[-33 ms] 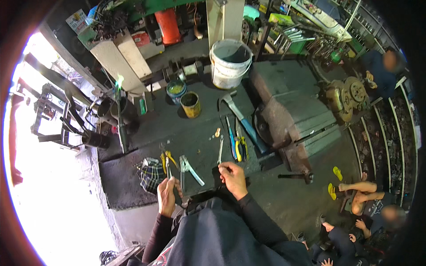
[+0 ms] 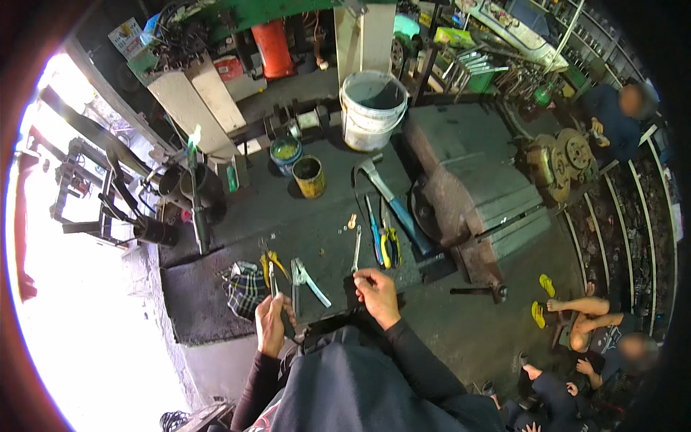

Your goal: The person assembles small metal components on a workbench using pliers and a wrench. They pick up a metal piece, attach it to a larger assembly, and tighten it with tools. The person then uses a blowtorch to heat the assembly.

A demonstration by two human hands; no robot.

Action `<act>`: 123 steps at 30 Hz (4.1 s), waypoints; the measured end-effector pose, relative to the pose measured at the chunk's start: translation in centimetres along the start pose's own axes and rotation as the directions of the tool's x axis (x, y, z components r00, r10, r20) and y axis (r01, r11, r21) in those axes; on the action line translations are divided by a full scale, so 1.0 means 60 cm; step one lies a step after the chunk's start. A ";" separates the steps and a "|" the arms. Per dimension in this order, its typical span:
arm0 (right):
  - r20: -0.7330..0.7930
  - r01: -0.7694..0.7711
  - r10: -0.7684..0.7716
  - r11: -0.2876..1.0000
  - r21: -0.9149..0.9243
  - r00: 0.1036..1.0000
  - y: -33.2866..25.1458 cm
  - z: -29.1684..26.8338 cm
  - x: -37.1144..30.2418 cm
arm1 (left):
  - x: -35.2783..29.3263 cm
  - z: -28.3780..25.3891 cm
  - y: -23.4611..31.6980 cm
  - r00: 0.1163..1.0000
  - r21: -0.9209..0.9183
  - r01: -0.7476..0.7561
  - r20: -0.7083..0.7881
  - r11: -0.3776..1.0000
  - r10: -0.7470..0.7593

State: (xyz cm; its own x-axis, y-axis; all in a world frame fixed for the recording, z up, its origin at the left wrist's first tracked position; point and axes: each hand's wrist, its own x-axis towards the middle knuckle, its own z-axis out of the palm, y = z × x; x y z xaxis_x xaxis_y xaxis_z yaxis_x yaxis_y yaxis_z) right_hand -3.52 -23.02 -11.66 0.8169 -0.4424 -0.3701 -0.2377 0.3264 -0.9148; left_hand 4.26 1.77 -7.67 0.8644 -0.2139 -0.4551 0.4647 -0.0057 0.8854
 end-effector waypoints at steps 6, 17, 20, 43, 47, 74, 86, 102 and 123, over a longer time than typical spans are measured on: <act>0.097 -0.027 0.012 0.987 0.156 0.995 -0.026 0.006 0.024 | 0.010 0.004 0.009 0.999 0.029 -0.044 -0.002 0.999 0.044; 0.177 -0.149 0.097 0.940 0.306 0.979 -0.036 0.018 0.012 | 0.016 -0.018 -0.005 0.999 -0.231 0.032 0.051 0.972 -0.021; 0.178 -0.155 0.106 0.946 0.285 0.978 -0.041 0.023 0.010 | 0.023 -0.030 -0.002 0.987 -0.397 0.153 0.098 0.905 -0.124; 0.057 0.104 -0.090 0.934 -0.342 0.994 -0.102 -0.005 0.173 | 0.010 -0.020 0.006 0.987 -0.246 0.144 0.108 0.958 -0.120; 0.222 0.416 -0.440 0.415 -0.809 0.870 -0.101 -0.027 0.247 | 0.010 -0.010 0.011 0.988 -0.191 0.140 0.089 0.972 -0.125; 0.644 0.620 -0.092 -0.196 -0.760 0.760 -0.102 -0.013 0.327 | -0.010 0.008 -0.003 0.987 -0.281 0.162 0.044 0.946 -0.155; 0.692 0.651 -0.027 -0.312 -0.692 0.722 -0.096 -0.008 0.327 | -0.012 0.027 0.038 0.984 -0.175 0.170 0.081 0.970 -0.158; 0.334 0.355 -0.238 0.049 -0.934 0.912 -0.123 -0.010 0.280 | -0.010 -0.068 0.045 0.977 -0.393 0.179 0.182 0.902 -0.115; 0.475 0.491 0.135 -0.131 -0.861 0.869 -0.146 0.018 0.325 | -0.035 -0.046 0.008 0.924 -0.732 0.143 0.340 0.667 0.175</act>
State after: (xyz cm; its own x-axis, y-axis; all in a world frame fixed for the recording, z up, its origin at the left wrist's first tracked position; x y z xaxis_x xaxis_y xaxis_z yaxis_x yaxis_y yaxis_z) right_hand 15.06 -33.62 -10.69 0.9279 0.0566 -0.3684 -0.0203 -0.9793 -0.2015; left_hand 3.20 4.92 -6.54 0.8146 -0.5311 -0.2331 0.5740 0.6803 0.4559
